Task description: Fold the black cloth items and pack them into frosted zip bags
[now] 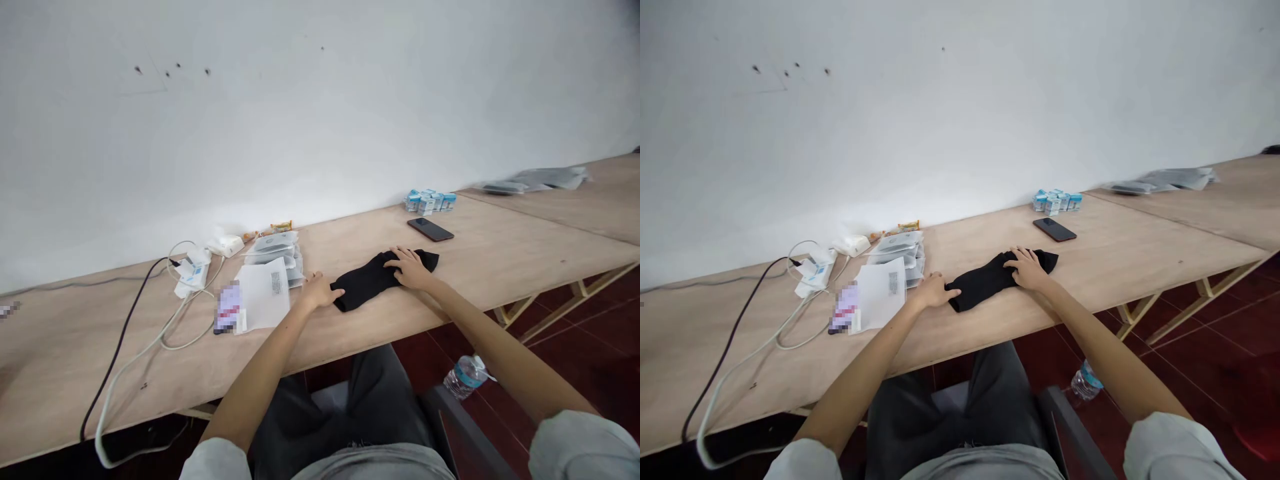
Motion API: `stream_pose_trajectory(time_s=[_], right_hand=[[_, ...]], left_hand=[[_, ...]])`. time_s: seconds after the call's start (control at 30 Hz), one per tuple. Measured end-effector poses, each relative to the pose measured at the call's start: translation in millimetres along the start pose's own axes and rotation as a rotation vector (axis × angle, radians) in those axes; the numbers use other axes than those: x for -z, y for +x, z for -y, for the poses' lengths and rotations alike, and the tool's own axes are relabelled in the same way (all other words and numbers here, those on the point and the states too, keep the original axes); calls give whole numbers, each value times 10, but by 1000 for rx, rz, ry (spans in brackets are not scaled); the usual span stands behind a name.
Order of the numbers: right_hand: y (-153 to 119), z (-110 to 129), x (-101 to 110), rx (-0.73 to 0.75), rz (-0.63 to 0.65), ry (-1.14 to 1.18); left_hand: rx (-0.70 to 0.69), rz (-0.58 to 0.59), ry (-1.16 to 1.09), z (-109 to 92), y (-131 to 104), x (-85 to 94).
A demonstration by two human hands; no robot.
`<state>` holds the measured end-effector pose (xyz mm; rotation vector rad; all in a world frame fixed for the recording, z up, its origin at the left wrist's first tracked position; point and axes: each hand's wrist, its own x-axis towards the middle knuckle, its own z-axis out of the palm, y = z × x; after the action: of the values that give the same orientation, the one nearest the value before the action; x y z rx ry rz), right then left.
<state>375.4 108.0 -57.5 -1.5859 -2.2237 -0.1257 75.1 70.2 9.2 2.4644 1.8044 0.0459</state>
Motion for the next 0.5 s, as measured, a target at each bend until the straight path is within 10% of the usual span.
stream_pose_trajectory(time_s=[0.5], right_hand=[[-41, 49, -59, 27, -91, -38]], left_hand=[[150, -121, -310, -51, -122, -173]])
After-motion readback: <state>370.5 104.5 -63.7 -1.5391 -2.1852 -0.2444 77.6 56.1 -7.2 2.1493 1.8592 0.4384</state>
